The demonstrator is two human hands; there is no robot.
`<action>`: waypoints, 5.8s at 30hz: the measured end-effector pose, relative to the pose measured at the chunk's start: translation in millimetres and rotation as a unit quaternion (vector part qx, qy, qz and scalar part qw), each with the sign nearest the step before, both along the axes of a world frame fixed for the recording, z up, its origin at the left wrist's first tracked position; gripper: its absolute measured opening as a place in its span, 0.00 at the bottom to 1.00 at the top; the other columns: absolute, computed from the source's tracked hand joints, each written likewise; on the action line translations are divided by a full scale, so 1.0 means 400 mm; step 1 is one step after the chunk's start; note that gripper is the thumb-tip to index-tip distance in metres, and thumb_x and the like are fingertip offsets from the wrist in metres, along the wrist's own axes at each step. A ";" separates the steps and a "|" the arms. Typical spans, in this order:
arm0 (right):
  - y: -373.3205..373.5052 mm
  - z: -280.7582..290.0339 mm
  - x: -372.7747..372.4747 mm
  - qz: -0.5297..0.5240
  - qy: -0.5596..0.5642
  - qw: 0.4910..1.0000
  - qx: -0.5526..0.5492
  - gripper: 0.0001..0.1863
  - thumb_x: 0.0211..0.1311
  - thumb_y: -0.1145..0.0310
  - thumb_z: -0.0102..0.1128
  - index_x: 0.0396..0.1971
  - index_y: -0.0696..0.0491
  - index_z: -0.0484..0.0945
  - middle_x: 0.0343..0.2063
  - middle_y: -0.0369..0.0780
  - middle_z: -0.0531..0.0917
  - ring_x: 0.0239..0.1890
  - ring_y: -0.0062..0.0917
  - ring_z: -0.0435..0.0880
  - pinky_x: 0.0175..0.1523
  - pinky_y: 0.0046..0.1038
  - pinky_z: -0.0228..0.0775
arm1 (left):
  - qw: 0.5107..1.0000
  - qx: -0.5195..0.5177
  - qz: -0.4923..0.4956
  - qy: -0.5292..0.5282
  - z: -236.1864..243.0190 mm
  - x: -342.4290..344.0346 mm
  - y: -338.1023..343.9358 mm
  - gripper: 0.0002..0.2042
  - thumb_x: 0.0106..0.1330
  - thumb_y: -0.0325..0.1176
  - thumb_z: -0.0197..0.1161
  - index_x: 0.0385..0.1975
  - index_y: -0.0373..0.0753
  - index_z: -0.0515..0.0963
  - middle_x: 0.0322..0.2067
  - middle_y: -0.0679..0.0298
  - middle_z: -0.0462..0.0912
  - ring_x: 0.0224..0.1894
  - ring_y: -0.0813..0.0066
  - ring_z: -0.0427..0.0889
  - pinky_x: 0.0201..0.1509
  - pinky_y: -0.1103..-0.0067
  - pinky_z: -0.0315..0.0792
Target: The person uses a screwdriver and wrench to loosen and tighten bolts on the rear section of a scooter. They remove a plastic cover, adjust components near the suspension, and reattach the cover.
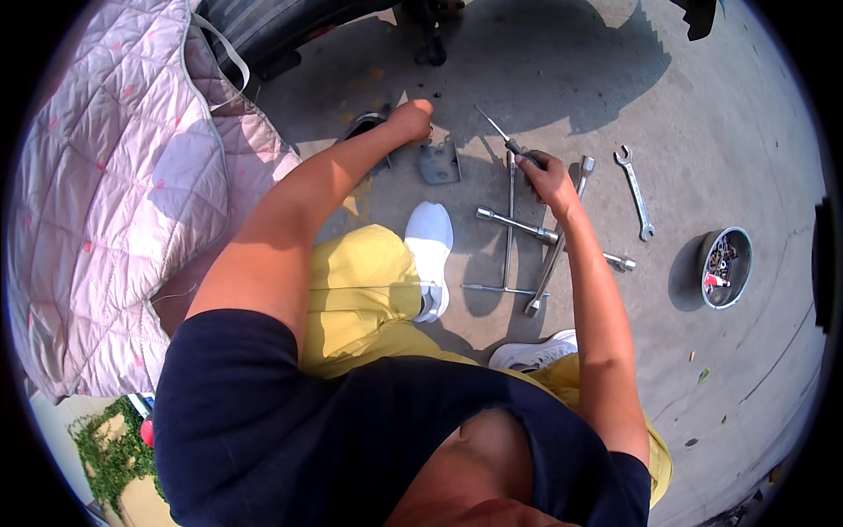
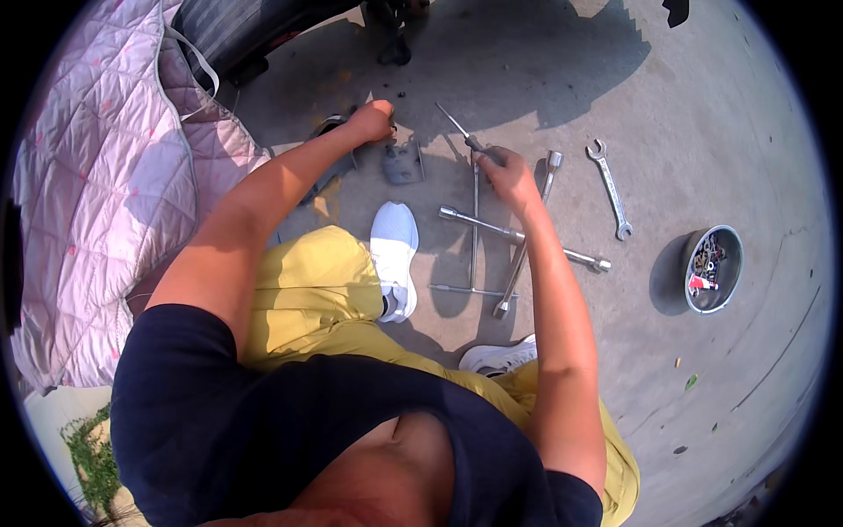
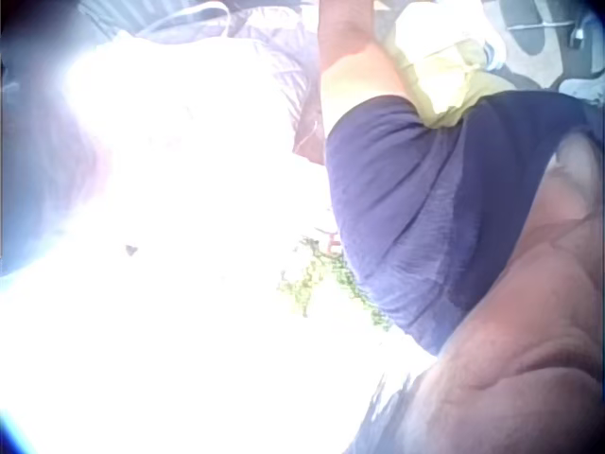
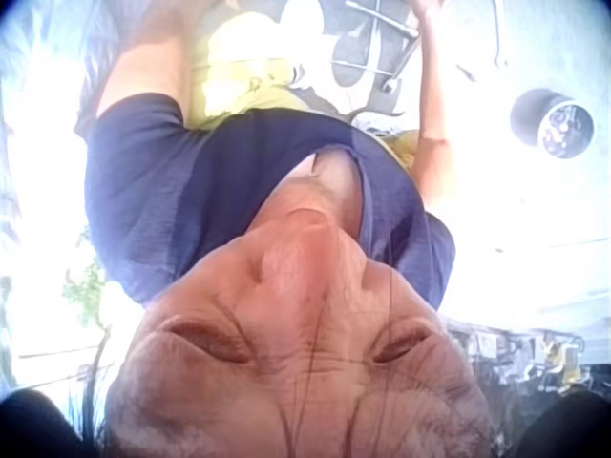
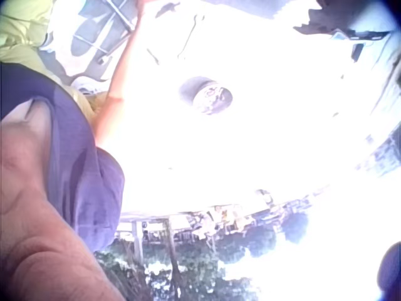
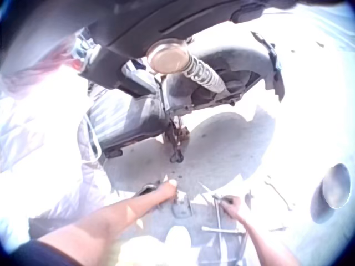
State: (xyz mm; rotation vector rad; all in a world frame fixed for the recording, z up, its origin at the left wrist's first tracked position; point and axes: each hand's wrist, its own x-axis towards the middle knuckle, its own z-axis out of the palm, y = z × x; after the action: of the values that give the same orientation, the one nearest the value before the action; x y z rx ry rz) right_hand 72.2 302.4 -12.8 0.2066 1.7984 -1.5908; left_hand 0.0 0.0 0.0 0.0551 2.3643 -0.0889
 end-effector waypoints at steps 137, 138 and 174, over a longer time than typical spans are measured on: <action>-0.150 0.118 -0.155 -0.274 0.155 0.926 -0.207 0.16 0.59 0.61 0.63 0.43 0.55 0.80 0.30 0.42 0.83 0.27 0.25 0.79 0.37 0.25 0.72 | 0.513 0.630 0.536 0.230 0.398 -0.439 0.160 0.22 0.71 0.48 0.46 0.52 0.37 0.70 0.53 0.52 0.74 0.56 0.52 0.72 0.63 0.56 0.62; -0.153 0.118 -0.154 -0.292 0.174 0.918 -0.206 0.16 0.58 0.62 0.64 0.43 0.55 0.80 0.28 0.42 0.83 0.26 0.23 0.79 0.36 0.25 0.72 | 0.514 0.623 0.541 0.234 0.399 -0.440 0.159 0.21 0.71 0.48 0.46 0.52 0.37 0.70 0.53 0.52 0.74 0.56 0.52 0.71 0.63 0.56 0.62; -0.157 0.159 -0.231 -0.300 0.182 0.922 -0.167 0.16 0.59 0.58 0.61 0.36 0.56 0.81 0.16 0.41 0.78 0.18 0.27 0.75 0.28 0.30 0.66 | 0.572 0.651 0.442 0.230 0.343 -0.450 0.164 0.24 0.72 0.46 0.41 0.59 0.33 0.61 0.57 0.45 0.67 0.61 0.42 0.64 0.66 0.46 0.56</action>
State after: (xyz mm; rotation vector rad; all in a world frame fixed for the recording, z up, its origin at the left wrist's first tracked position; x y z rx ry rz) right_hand -20.1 239.5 50.8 0.3420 1.7878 -2.4821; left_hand -179.9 65.5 137.2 -0.4971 2.0293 2.3331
